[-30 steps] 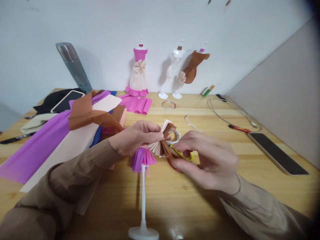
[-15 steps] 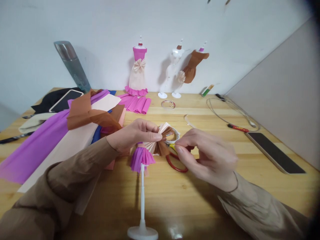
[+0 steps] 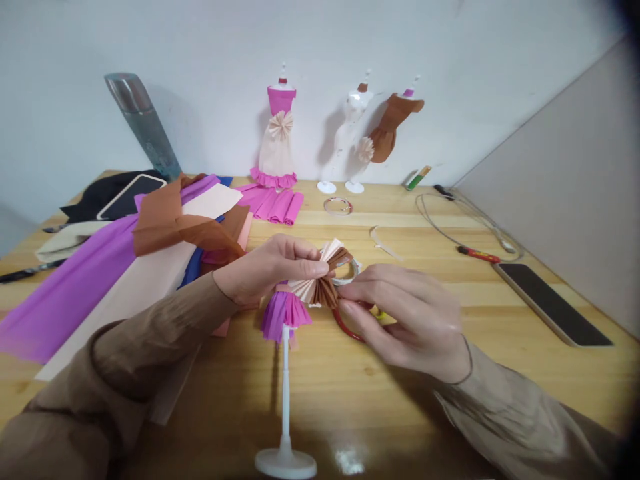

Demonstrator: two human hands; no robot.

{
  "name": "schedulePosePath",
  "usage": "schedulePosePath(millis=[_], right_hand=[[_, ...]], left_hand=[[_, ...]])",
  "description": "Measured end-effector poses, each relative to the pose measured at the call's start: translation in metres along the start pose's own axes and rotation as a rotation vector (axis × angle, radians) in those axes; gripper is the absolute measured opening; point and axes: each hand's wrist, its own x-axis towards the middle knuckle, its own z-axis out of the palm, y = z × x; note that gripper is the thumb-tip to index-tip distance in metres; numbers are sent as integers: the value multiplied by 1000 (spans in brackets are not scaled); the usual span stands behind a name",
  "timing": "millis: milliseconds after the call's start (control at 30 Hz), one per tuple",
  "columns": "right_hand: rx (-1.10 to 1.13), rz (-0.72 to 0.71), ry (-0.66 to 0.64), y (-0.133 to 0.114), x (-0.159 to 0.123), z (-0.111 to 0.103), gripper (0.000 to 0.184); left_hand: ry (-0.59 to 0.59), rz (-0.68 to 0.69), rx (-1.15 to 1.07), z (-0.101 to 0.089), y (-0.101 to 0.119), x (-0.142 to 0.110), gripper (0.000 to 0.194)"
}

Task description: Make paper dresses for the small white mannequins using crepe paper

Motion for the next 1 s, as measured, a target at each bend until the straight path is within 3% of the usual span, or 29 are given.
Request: schedulePosePath(millis=[633,1000], right_hand=[[39,188,81,1,3,2,17],[66,238,82,0,2,2,16]], left_hand=[[-131,-20,226,-1,13,-2,30],[-117,-45,247,1,17,-3,28]])
